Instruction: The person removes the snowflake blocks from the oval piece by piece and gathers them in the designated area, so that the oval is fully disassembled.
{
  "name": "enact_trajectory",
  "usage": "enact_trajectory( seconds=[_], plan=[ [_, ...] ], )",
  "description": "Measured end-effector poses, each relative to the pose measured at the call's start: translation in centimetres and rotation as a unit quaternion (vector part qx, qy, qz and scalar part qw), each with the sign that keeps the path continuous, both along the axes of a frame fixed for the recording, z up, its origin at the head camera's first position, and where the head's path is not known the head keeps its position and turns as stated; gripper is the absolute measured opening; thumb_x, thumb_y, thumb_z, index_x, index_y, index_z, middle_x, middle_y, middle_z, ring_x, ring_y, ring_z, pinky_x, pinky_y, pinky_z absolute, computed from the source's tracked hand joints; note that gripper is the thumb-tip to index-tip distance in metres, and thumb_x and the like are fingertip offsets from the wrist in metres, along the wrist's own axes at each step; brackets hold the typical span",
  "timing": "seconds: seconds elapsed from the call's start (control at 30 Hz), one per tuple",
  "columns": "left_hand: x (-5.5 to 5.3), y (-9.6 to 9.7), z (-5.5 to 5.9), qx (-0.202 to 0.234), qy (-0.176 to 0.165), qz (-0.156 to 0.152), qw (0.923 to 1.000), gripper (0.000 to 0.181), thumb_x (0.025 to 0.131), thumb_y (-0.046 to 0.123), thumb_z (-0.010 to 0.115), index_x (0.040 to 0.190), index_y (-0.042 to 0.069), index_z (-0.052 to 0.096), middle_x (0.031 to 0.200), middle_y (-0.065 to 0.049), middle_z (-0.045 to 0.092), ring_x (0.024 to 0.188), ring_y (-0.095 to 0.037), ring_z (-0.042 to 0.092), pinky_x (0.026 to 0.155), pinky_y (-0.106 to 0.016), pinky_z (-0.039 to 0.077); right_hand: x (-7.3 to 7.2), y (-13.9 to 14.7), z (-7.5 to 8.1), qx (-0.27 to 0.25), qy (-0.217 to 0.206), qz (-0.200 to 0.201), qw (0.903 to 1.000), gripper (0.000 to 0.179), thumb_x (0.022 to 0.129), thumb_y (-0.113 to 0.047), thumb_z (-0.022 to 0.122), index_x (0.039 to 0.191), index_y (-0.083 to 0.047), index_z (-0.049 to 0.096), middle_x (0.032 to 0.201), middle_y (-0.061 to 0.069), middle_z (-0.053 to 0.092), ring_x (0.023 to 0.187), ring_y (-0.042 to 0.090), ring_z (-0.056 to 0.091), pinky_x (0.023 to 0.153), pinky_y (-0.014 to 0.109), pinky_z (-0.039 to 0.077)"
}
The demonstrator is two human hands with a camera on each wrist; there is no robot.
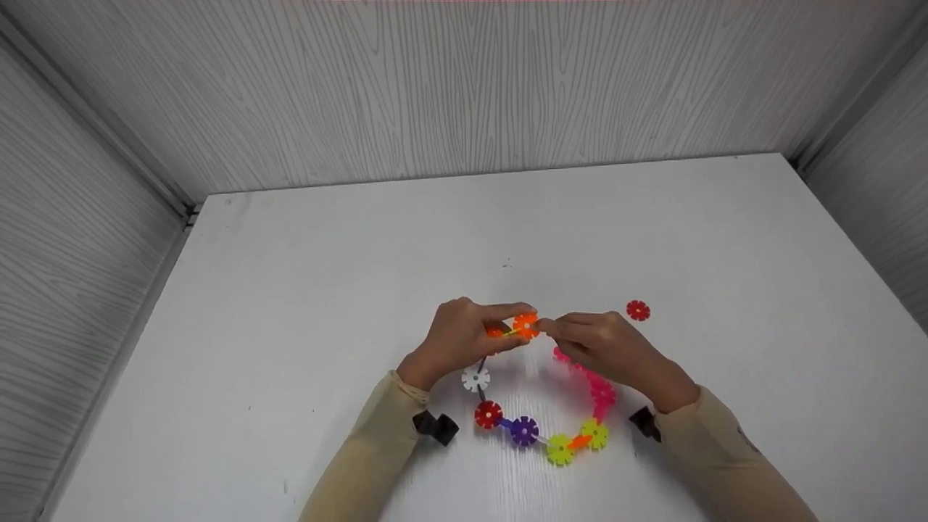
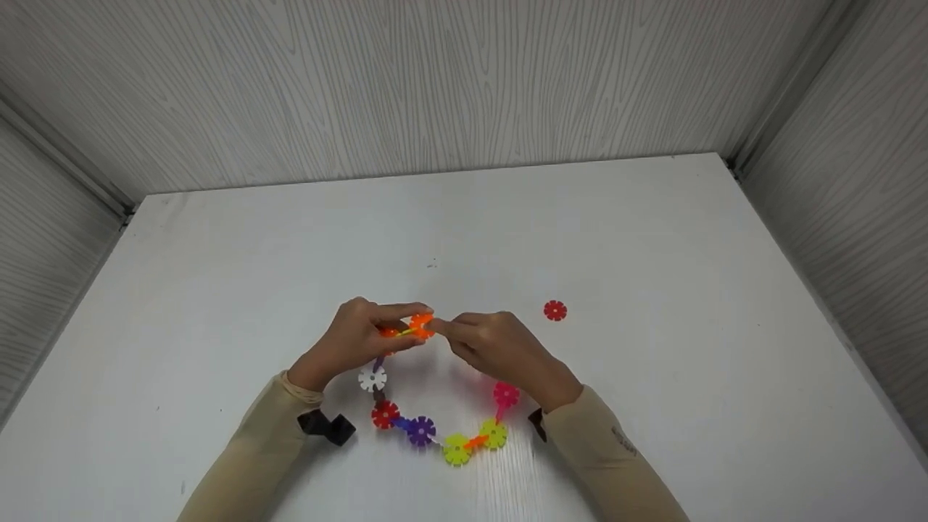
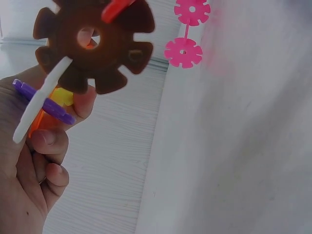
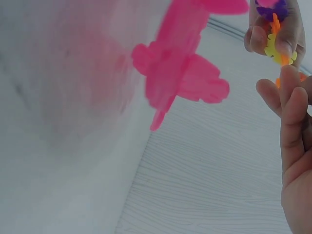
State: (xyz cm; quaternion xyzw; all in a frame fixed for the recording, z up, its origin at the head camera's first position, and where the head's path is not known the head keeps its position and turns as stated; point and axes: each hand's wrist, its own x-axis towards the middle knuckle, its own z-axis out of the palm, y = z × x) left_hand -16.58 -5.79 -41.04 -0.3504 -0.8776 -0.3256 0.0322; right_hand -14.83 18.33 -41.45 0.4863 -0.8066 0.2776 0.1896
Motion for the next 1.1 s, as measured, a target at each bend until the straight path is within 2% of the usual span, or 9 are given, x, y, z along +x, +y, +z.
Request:
enact_trajectory(
  seconds=[0.1, 0.23, 0.37, 0.5, 0.57, 0.7, 0.8, 0.93, 1.1],
  plan=[
    [-0.22, 0.32, 0.09, 0.001, -0.018, 0.0, 0.9998, 0.04, 0.087, 0.035, 0.071, 0.124, 0.022, 0.067, 0.08, -0.004, 0.075, 0.07, -0.015, 0.071, 0.067, -0.023, 0.05, -0.08, 0.14, -0.12, -0.005, 0.016, -0.012, 0.9998, 0.028, 0.089, -0.009, 0.067, 0.117, -0.002, 0.068, 0.081, 0.01, 0.073, 0.061, 0.016, 0.068, 0.06, 0.021, 0.054],
    [-0.54, 0.64, 0.3, 0.016, -0.037, -0.017, 0.9991, 0.043, 0.085, 0.035, 0.072, 0.126, 0.022, 0.066, 0.079, -0.003, 0.074, 0.069, -0.013, 0.07, 0.064, -0.02, 0.048, -0.14, 0.14, -0.25, -0.023, 0.037, -0.04, 0.9983, 0.027, 0.096, -0.021, 0.057, 0.112, -0.004, 0.07, 0.072, 0.007, 0.07, 0.048, 0.011, 0.054, 0.052, 0.015, 0.047],
    [-0.35, 0.84, 0.54, 0.023, -0.034, -0.036, 0.9985, 0.05, 0.081, 0.039, 0.074, 0.127, 0.023, 0.064, 0.072, -0.001, 0.07, 0.06, -0.009, 0.06, 0.057, -0.017, 0.043, 0.08, 0.06, -0.22, -0.033, 0.05, -0.047, 0.9971, 0.032, 0.099, -0.026, 0.05, 0.112, -0.007, 0.071, 0.068, 0.004, 0.067, 0.044, 0.008, 0.042, 0.047, 0.013, 0.039],
    [-0.02, 1.02, 0.51, 0.0, -0.022, -0.038, 0.9991, 0.045, 0.083, 0.041, 0.073, 0.124, 0.024, 0.066, 0.072, -0.001, 0.069, 0.059, -0.007, 0.052, 0.057, -0.016, 0.041, 0.32, -0.07, -0.24, -0.025, 0.044, -0.039, 0.9979, 0.023, 0.096, -0.016, 0.058, 0.112, -0.007, 0.072, 0.071, 0.004, 0.068, 0.044, 0.009, 0.042, 0.047, 0.013, 0.039],
    [0.05, 1.06, 0.54, -0.008, -0.019, -0.036, 0.9991, 0.04, 0.085, 0.038, 0.072, 0.121, 0.023, 0.067, 0.068, -0.002, 0.067, 0.057, -0.007, 0.049, 0.056, -0.015, 0.039, 0.44, -0.13, -0.14, -0.019, 0.033, -0.036, 0.9986, 0.021, 0.091, -0.01, 0.065, 0.11, -0.006, 0.072, 0.073, 0.005, 0.069, 0.047, 0.009, 0.049, 0.05, 0.013, 0.044],
    [-0.03, 1.02, 0.55, -0.016, -0.016, -0.049, 0.9986, 0.034, 0.087, 0.034, 0.071, 0.117, 0.019, 0.066, 0.059, -0.004, 0.058, 0.052, -0.008, 0.043, 0.052, -0.015, 0.034, 0.55, -0.24, 0.11, -0.001, 0.005, -0.03, 0.9995, 0.035, 0.075, 0.004, 0.077, 0.109, -0.004, 0.07, 0.072, 0.005, 0.067, 0.052, 0.01, 0.055, 0.056, 0.015, 0.05],
    [-0.09, 0.98, 0.54, -0.024, -0.015, -0.067, 0.9973, 0.032, 0.089, 0.032, 0.069, 0.117, 0.016, 0.066, 0.059, -0.005, 0.057, 0.051, -0.007, 0.041, 0.053, -0.015, 0.033, 0.57, -0.29, 0.17, 0.009, -0.011, -0.025, 0.9996, 0.043, 0.069, 0.009, 0.079, 0.11, -0.002, 0.069, 0.071, 0.005, 0.065, 0.053, 0.009, 0.054, 0.057, 0.015, 0.051],
    [-0.1, 0.91, 0.58, -0.024, -0.025, -0.091, 0.9952, 0.03, 0.09, 0.03, 0.067, 0.115, 0.015, 0.066, 0.061, -0.005, 0.059, 0.05, -0.007, 0.04, 0.053, -0.014, 0.034, 0.61, -0.23, 0.09, 0.009, -0.029, -0.01, 0.9995, 0.047, 0.068, 0.011, 0.078, 0.113, -0.002, 0.068, 0.071, 0.005, 0.065, 0.053, 0.009, 0.052, 0.057, 0.012, 0.049],
    [-0.16, 0.75, 0.65, -0.006, -0.055, -0.115, 0.9919, 0.027, 0.091, 0.026, 0.066, 0.116, 0.014, 0.068, 0.061, -0.006, 0.058, 0.046, -0.006, 0.037, 0.05, -0.015, 0.032, 0.67, -0.09, 0.02, -0.003, -0.05, 0.007, 0.9987, 0.048, 0.07, 0.012, 0.075, 0.115, -0.002, 0.067, 0.071, 0.004, 0.065, 0.054, 0.009, 0.051, 0.058, 0.012, 0.048]
  ],
)
